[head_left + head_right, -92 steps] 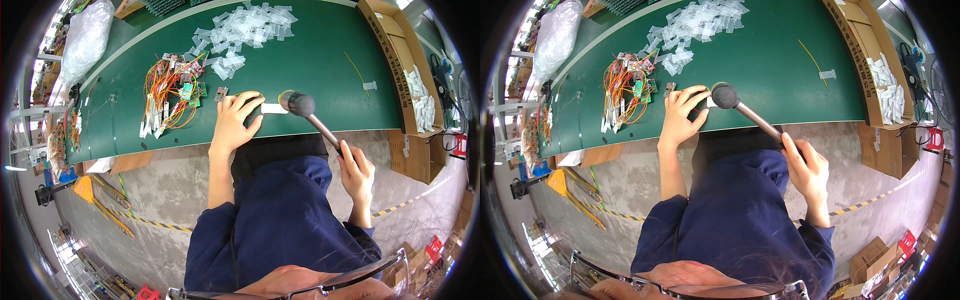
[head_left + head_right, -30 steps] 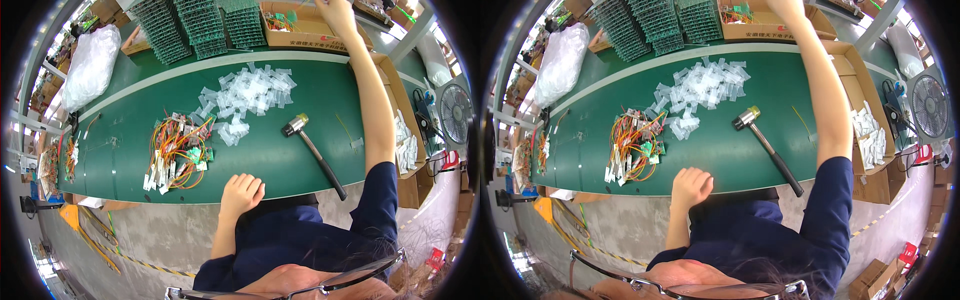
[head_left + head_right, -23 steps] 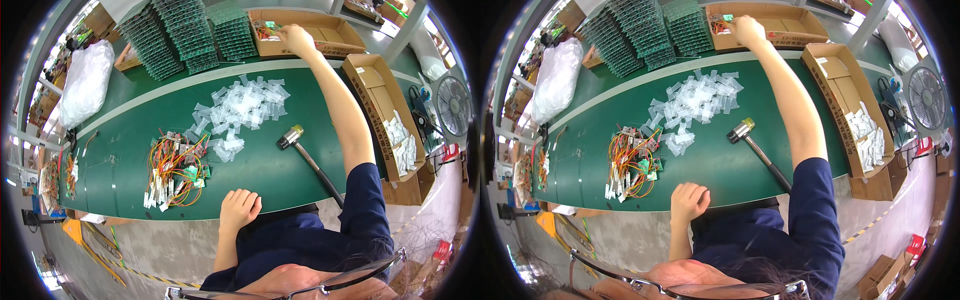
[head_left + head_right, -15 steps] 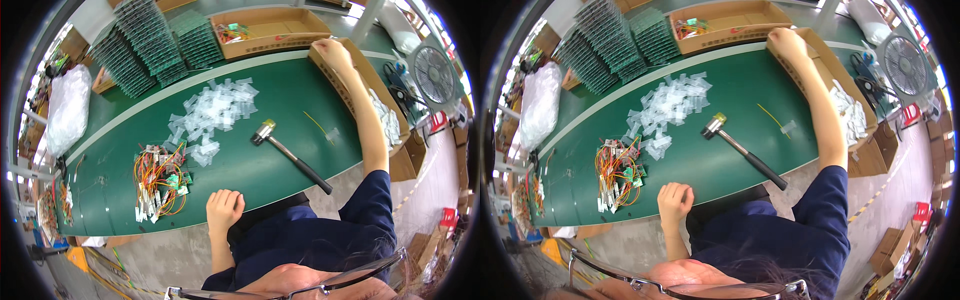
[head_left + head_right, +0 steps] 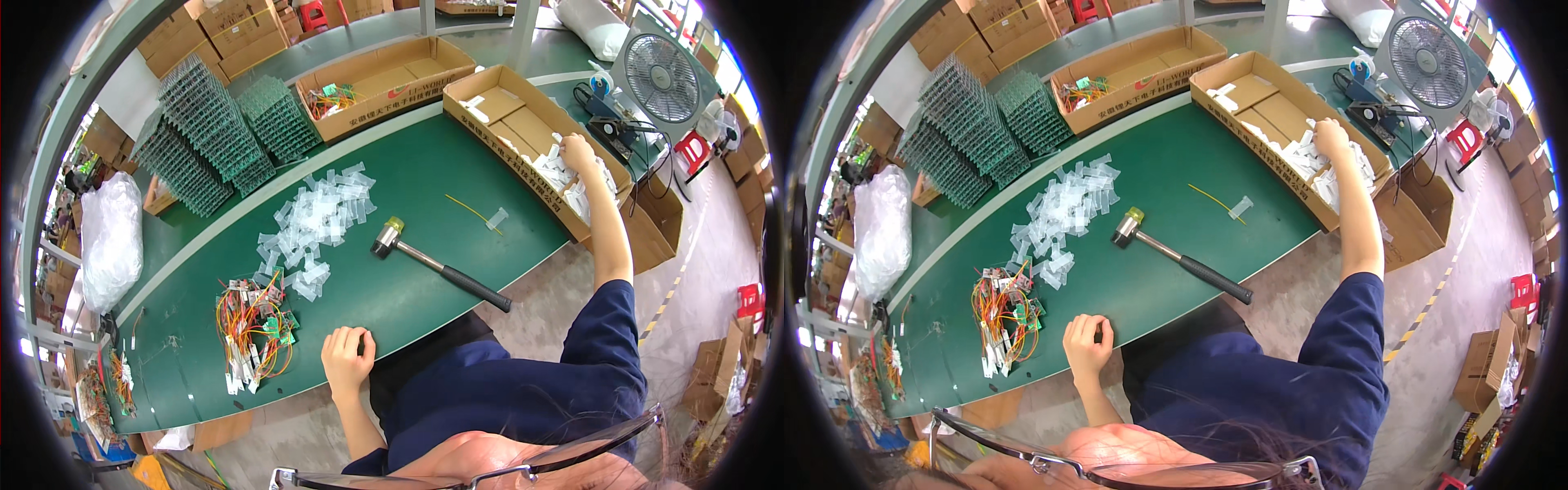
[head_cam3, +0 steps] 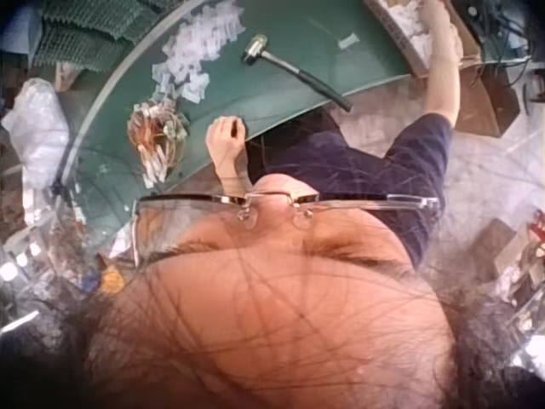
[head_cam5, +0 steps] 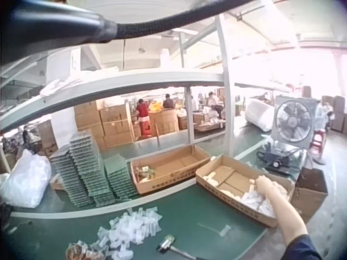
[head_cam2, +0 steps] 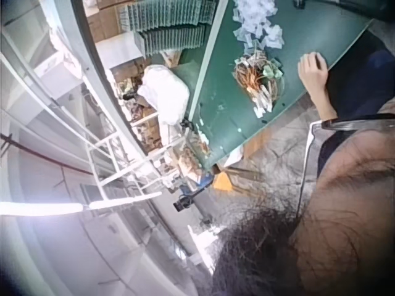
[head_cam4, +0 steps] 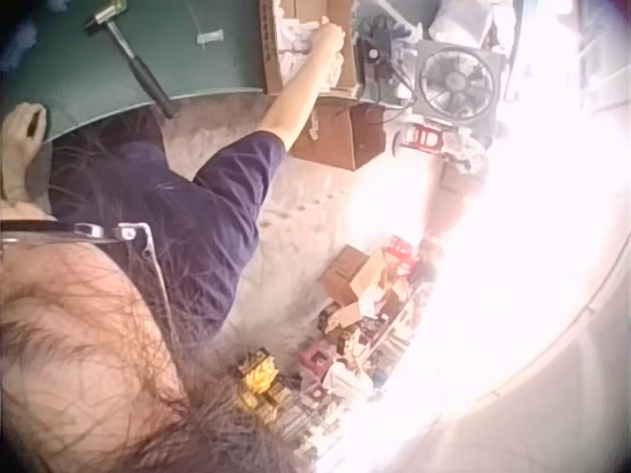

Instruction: Attaching wires and circuit boards to plastic strips using a hammer for fit.

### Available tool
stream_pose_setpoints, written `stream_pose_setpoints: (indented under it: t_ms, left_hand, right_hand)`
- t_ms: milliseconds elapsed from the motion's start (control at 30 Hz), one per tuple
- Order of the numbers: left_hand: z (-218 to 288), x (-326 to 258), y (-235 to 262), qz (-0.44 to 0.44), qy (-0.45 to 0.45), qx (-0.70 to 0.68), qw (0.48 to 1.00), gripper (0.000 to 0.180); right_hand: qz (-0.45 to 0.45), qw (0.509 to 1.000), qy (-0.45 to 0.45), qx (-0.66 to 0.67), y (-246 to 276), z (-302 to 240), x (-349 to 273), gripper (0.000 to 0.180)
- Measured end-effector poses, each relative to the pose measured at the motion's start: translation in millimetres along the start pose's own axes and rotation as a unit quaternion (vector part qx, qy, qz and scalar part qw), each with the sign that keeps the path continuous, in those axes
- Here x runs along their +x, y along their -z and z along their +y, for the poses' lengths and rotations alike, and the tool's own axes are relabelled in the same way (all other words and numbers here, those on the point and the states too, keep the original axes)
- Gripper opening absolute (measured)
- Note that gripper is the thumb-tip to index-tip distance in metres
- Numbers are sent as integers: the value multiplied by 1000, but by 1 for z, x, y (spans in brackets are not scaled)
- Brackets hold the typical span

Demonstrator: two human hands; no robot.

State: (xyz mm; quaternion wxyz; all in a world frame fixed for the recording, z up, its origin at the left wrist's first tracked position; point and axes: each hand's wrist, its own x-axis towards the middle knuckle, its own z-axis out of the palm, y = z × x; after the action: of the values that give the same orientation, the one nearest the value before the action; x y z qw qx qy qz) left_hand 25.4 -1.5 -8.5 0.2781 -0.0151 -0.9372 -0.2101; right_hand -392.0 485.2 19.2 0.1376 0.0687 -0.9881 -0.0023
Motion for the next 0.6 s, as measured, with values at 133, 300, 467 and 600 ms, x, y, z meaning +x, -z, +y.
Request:
stream_pose_setpoints:
  t_ms: [133, 300, 467, 600]
  left_hand:
    - [2, 0, 1, 3, 4, -5, 1000, 9]
    - [7, 7, -4, 10, 1, -14, 1000, 9]
    - [1, -4, 12, 17, 30, 14, 999, 9]
    - [5, 6, 3, 32, 12, -29, 999, 10]
  right_hand:
    - [28, 999, -14, -16, 16, -19, 7, 19]
    - [239, 947, 129, 171, 89, -102, -10, 17]
    - [43, 838, 373, 396, 133, -292, -151, 24]
    - [-21, 797, 426, 429, 77, -361, -236, 30]
